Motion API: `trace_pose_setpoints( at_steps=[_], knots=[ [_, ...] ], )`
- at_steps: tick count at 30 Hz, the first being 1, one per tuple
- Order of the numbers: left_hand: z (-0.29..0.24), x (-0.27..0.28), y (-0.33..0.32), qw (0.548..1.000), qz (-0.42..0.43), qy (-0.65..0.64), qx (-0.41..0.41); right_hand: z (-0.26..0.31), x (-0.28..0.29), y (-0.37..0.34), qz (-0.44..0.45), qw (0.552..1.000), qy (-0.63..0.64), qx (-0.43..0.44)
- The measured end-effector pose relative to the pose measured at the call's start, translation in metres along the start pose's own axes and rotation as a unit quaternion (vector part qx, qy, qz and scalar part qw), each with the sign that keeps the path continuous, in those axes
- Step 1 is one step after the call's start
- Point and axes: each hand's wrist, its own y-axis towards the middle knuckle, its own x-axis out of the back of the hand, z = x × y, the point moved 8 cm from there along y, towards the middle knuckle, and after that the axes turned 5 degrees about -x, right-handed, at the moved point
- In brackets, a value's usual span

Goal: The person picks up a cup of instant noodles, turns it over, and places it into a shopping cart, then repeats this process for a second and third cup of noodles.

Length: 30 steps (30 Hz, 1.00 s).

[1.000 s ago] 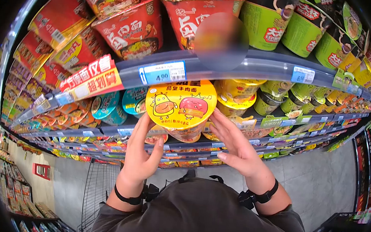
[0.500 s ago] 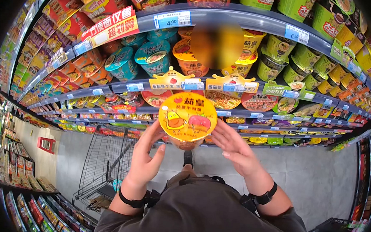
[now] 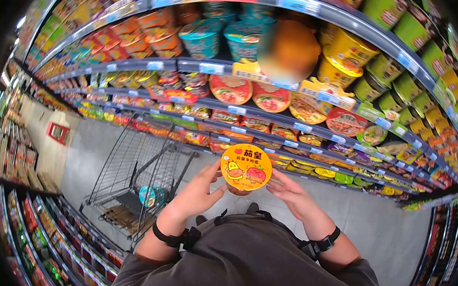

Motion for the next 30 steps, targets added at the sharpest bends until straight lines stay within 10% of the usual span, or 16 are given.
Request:
trace_pose_setpoints(
  at_steps=[30],
  knots=[
    [0.173, 0.219, -0.477, 0.895, -0.379, -0.096, 0.215, -0.241, -0.417, 0.194, 0.367, 0.824, -0.259, -0.345]
  ],
)
